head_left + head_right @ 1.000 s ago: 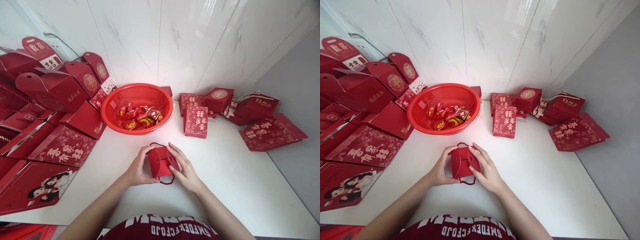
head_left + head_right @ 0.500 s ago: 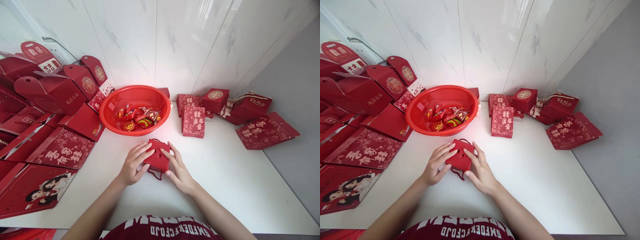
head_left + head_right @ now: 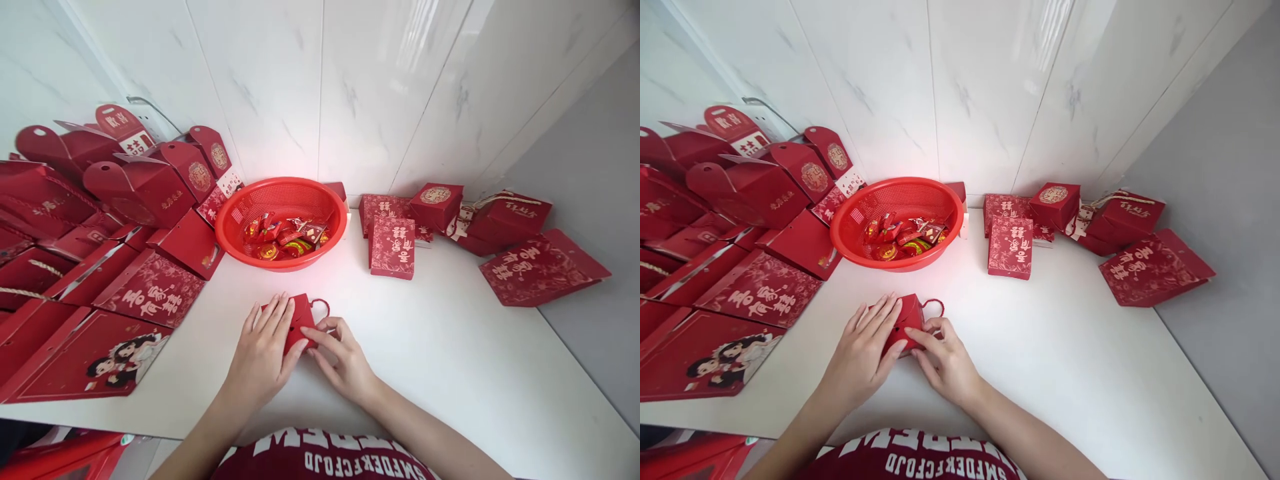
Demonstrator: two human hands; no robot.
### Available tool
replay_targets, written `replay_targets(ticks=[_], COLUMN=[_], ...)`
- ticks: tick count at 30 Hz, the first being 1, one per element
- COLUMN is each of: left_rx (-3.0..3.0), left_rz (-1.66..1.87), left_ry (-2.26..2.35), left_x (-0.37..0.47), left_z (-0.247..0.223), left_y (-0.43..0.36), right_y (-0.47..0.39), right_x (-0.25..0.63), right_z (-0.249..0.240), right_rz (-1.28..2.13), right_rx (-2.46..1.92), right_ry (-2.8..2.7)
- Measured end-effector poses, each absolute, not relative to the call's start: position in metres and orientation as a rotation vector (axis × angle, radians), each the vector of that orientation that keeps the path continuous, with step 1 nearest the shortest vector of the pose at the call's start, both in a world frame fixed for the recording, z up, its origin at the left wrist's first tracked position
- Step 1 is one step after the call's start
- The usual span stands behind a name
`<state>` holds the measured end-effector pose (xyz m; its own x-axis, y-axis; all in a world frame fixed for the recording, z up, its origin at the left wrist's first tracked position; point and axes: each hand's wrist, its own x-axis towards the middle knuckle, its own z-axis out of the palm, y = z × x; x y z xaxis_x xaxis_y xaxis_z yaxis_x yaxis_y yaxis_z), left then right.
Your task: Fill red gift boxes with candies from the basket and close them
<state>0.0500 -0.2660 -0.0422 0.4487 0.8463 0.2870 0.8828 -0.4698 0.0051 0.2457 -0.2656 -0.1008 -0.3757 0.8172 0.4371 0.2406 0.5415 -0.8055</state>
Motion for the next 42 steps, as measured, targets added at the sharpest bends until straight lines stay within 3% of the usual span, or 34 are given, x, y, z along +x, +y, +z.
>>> replay_targets(ticks=[4, 9, 18, 32, 42], left_rx=[-2.563, -2.591, -2.35, -2.466, -1.726], left_rz=[-0.264, -0.261, -0.231, -0.305, -0.514], left_ry=[-1.585, -1.72, -2.006, -1.94, -1.921], left_x=[0.053, 0.04, 0.009, -0.038, -0.11], left_z=[-0.043, -0.046, -0.042, -0.031, 0.093], left_y=[-0.279, -0.287, -0.303, -0.284, -0.248], right_y=[-0.278, -0.28, -0.263, -0.261, -0.263], right_x=[0.243, 0.244, 0.268, 0.268, 0.27], right_z=[-0.095, -0.095, -0.093, -0.102, -0.103], right_rz=[0.962, 0.752, 0.568, 0.597, 0.599], right_rx=[-0.658, -0.581, -0.727, -0.789, -0.807], right_ry=[-2.083, -2.311, -2.206, -2.222, -2.204])
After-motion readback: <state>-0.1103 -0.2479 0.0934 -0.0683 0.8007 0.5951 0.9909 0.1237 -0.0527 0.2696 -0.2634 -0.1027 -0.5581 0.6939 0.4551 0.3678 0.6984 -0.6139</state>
